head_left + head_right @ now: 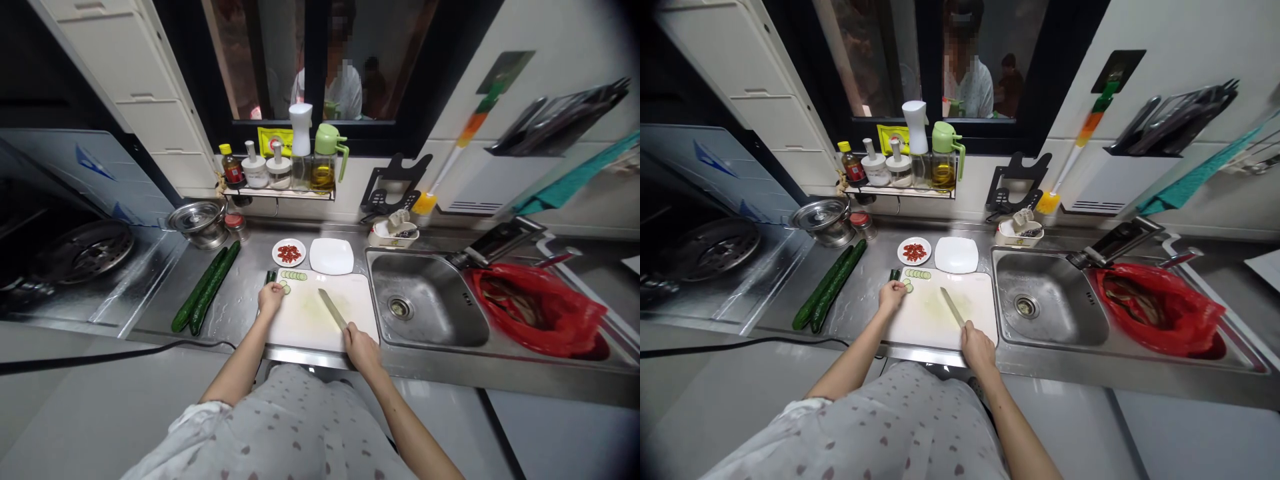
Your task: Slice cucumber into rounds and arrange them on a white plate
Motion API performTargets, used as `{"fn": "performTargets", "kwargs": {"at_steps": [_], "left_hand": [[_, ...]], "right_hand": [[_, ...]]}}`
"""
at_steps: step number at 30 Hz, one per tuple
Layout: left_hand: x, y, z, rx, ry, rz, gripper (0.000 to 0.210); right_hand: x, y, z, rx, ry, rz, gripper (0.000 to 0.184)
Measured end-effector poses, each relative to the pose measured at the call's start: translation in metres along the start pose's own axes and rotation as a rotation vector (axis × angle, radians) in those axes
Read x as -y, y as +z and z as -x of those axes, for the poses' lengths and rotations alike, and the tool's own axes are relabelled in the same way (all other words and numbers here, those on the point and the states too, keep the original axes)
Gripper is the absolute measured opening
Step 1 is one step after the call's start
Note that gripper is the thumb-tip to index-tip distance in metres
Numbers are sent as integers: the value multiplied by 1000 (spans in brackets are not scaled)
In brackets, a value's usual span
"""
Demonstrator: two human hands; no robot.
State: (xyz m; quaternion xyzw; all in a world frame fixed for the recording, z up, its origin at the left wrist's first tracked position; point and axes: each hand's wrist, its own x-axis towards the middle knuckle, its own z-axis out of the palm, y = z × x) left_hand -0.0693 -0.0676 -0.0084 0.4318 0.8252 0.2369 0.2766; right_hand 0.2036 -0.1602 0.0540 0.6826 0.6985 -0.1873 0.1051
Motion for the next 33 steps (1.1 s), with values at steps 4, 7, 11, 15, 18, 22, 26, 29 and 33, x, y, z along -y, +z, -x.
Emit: {"fn": "performTargets", "kwargs": {"at_steps": [4, 7, 11, 15, 18, 22, 26, 29, 33], "left_hand": [[0, -11, -9, -25, -35, 2, 15], [-2, -13, -9, -25, -24, -51, 15], [-5, -13, -6, -23, 15, -133, 16], [-7, -13, -4, -55, 47, -208, 21], [-8, -13, -3, -61, 62, -243, 23], [-10, -12, -2, -57, 75, -289, 24], [-11, -13, -2, -37, 85, -310, 24], [-13, -14, -2, -20, 73, -314, 23], [-20, -13, -2, -34, 97, -283, 25]], "right_hand": [[-1, 2, -1, 2, -1, 1, 34], [-1, 2, -1, 5, 4, 5, 34], [-1, 3, -2, 10, 7, 11, 33], [-2, 3, -3, 1, -3, 12, 33], [-2, 3, -3, 0, 0, 13, 32], [-3, 2, -3, 6, 6, 7, 32], [-3, 3, -4, -9, -4, 13, 31], [-3, 3, -4, -5, -5, 13, 30], [-3, 2, -4, 18, 7, 5, 30]]}}
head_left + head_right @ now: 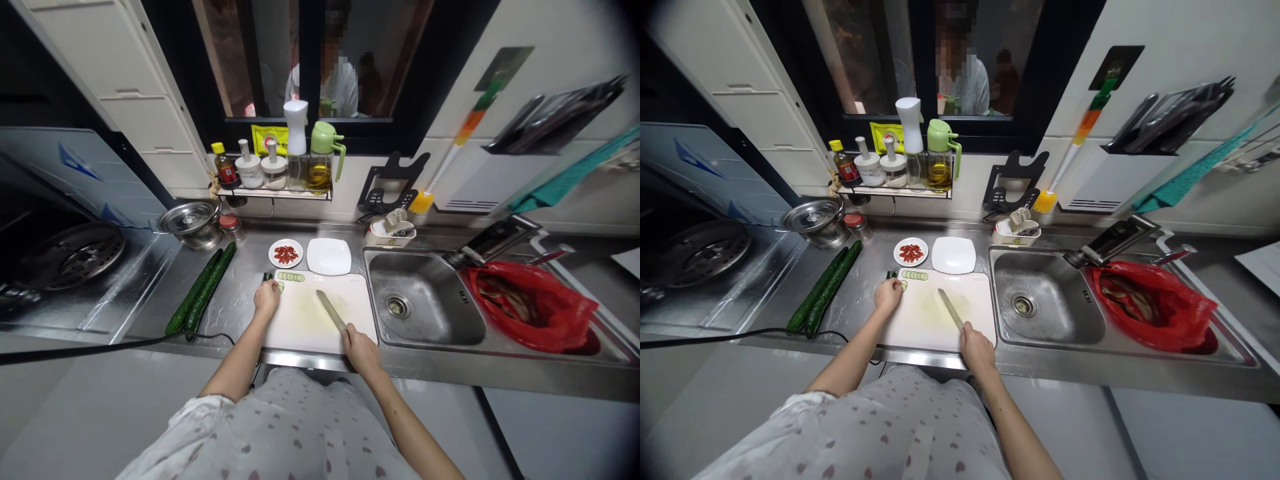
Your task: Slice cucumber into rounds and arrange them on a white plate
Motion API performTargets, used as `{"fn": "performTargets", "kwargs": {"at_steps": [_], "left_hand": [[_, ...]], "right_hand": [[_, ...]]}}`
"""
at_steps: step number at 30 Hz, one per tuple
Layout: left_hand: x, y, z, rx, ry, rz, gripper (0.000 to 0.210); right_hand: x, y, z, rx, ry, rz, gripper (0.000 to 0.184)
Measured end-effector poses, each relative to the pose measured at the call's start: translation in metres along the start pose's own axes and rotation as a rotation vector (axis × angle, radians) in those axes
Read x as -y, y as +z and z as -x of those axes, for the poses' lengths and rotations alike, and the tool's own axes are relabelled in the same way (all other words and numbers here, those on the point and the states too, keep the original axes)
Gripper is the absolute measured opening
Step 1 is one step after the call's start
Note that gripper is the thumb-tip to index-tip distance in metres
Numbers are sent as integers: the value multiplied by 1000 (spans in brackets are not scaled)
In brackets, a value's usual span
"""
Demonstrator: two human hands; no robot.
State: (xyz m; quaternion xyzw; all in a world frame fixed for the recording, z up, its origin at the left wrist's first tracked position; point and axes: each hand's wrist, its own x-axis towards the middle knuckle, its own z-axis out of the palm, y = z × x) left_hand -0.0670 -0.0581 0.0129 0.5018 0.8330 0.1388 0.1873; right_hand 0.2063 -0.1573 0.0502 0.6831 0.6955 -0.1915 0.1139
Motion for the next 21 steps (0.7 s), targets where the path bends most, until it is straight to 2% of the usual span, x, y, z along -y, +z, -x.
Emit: {"fn": "performTargets", "kwargs": {"at_steps": [9, 15, 21], "left_hand": [[-39, 9, -1, 6, 116, 64, 26], [-56, 18, -10, 66, 217, -54, 27], [-60, 24, -20, 108, 313, -199, 32]], "right_hand": [[2, 0, 3, 2, 4, -7, 31], [3, -2, 6, 7, 12, -23, 31], [3, 0, 5, 20, 19, -34, 32]]}}
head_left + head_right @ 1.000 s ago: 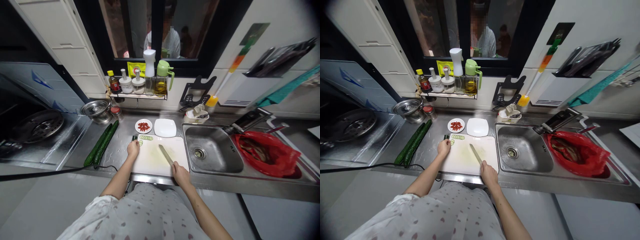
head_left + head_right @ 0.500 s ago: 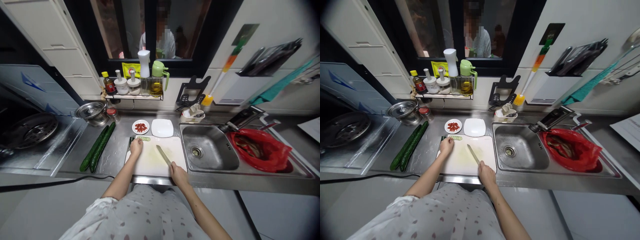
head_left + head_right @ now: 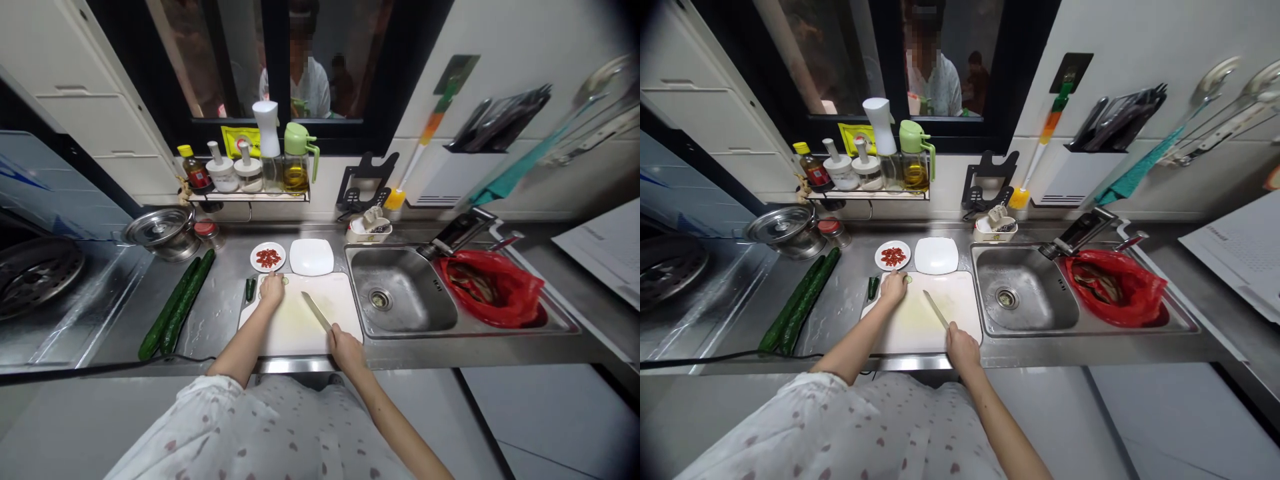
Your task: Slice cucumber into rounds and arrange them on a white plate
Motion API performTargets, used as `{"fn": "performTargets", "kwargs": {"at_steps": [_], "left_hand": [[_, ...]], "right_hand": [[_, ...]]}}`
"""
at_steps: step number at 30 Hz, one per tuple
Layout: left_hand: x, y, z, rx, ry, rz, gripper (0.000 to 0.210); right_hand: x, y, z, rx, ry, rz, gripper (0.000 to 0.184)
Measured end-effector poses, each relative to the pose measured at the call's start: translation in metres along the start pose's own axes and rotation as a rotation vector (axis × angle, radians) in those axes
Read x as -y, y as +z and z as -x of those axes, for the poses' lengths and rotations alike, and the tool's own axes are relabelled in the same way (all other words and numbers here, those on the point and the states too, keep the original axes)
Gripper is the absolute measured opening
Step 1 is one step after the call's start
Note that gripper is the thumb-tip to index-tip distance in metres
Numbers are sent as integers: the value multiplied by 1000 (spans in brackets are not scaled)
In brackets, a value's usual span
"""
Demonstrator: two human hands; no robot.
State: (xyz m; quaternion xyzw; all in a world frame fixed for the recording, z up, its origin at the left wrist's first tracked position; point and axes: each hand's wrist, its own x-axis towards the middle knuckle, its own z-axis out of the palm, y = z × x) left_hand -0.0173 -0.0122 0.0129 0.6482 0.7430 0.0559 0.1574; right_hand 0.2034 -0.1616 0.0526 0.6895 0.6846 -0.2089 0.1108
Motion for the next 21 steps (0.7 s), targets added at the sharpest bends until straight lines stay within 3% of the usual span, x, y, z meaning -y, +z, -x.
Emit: {"fn": "performTargets", "kwargs": {"at_steps": [21], "left_hand": [[0, -4, -4, 7, 59, 12, 21]], "right_hand": [[0, 0, 0, -9, 3, 1, 30]]}}
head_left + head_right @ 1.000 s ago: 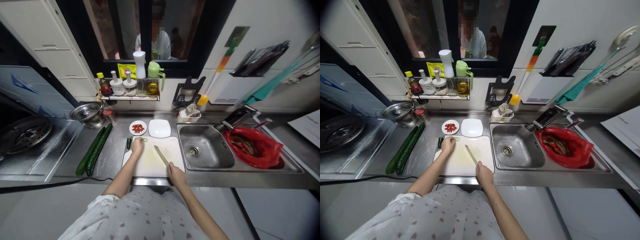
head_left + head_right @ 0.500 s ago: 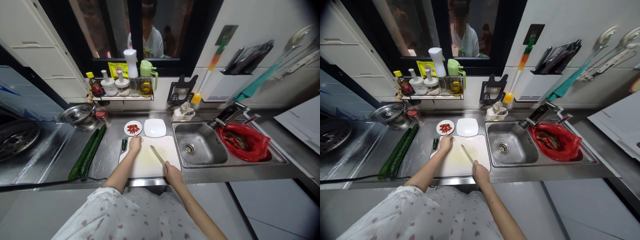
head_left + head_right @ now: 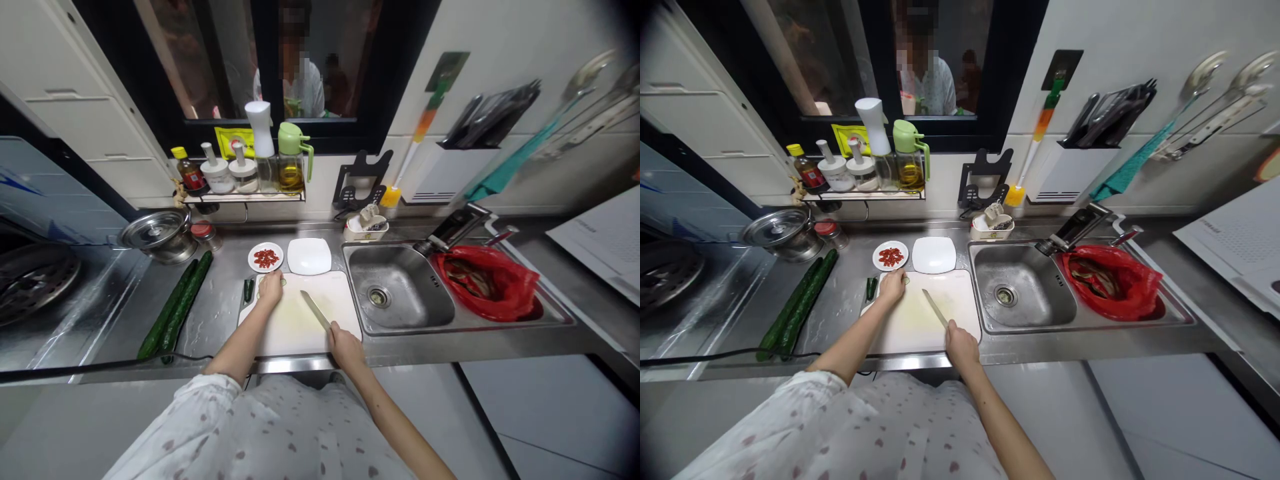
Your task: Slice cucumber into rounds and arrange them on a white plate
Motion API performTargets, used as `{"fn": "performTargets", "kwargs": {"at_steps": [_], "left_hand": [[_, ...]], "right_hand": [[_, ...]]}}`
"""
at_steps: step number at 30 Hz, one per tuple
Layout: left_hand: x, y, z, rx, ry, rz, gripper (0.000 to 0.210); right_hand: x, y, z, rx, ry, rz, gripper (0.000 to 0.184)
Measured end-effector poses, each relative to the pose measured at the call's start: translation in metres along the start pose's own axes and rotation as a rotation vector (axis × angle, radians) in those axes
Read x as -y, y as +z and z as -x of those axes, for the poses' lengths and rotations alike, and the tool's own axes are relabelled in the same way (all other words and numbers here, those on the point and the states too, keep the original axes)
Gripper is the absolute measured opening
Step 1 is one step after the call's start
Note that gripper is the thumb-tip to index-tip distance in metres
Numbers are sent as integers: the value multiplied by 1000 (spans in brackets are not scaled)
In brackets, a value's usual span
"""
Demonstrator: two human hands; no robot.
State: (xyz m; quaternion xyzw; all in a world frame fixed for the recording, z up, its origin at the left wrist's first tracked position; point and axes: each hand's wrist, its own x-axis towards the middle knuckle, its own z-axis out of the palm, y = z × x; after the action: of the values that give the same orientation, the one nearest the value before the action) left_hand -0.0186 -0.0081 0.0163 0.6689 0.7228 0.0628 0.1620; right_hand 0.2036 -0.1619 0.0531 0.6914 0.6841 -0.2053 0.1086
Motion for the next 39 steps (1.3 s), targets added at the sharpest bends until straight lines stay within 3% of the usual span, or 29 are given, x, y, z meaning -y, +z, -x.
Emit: {"fn": "performTargets", "kwargs": {"at_steps": [10, 22, 31, 39], "left_hand": [[-8, -4, 36, -41, -162, 189, 18], [-6, 18, 95, 32, -177, 429, 9], [-3, 26, 101, 1, -200, 336, 16], [5, 33, 98, -48, -156, 295, 16]], "right_hand": [[-1, -3, -1, 8, -24, 15, 30], [-2, 0, -3, -17, -47, 29, 30], [-5, 0, 0, -40, -84, 39, 30], [-9, -14, 17, -18, -131, 79, 26]]}}
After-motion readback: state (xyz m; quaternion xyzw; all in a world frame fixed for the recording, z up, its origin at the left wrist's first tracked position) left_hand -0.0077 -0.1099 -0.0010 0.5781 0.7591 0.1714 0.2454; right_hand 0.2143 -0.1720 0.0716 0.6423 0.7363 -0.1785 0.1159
